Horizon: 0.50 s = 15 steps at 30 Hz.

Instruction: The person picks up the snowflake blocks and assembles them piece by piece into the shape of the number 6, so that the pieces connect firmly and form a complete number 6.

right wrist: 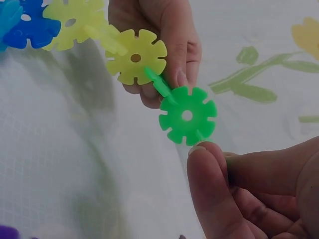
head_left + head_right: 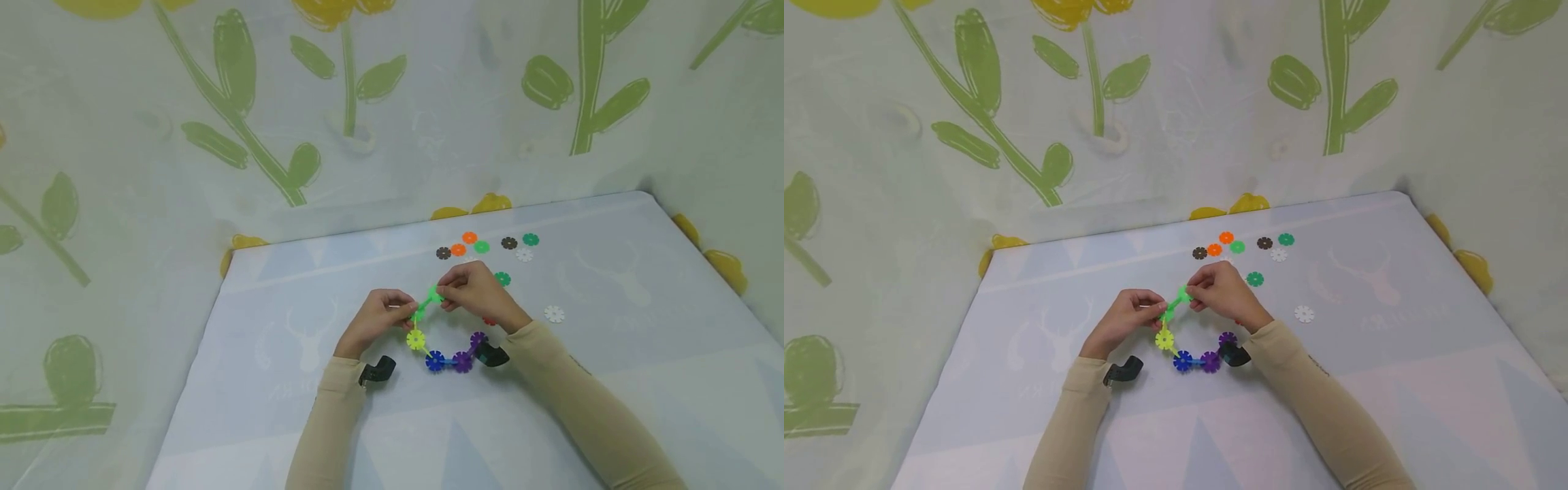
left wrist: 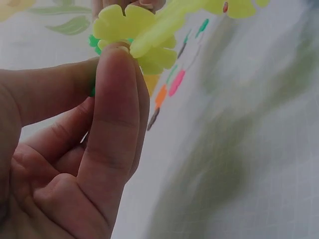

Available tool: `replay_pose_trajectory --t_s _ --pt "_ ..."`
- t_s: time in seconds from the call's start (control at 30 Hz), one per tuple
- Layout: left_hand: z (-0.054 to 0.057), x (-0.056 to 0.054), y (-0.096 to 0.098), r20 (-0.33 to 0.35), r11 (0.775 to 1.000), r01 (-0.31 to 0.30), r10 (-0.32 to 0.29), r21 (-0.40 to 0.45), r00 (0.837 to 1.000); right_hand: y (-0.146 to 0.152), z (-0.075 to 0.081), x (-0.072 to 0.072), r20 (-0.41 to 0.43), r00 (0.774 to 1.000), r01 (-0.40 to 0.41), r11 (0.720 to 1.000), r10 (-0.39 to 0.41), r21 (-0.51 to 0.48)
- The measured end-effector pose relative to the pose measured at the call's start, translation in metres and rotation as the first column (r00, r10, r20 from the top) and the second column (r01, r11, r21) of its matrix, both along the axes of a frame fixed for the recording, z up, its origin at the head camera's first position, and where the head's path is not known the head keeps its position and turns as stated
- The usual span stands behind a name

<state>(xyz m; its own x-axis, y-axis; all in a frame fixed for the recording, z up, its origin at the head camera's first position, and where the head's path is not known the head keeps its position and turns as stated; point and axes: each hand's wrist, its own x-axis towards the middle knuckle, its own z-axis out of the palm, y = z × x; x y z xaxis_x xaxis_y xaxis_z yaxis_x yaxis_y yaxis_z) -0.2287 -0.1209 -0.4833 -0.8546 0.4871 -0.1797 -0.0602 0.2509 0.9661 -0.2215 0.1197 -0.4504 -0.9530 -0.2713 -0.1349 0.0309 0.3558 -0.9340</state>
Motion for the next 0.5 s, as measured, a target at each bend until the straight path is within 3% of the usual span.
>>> replay_pose_trajectory --t_s 0.33,0.5 --pt "-0.0022 0.0023 0.0049 -0.024 0.998 -0.059 0.058 -0.019 0.998 -0.0039 -0.0004 0.0049 -0.07 0.998 -0.003 1.0 0.005 0.021" --pt "-0.0002 0.0028 0.007 -0.028 0.999 -0.051 0.051 -0.019 0.998 -0.0044 -0.0008 0.0054 -0.083 0.997 0.001 1.0 0.002 0.029"
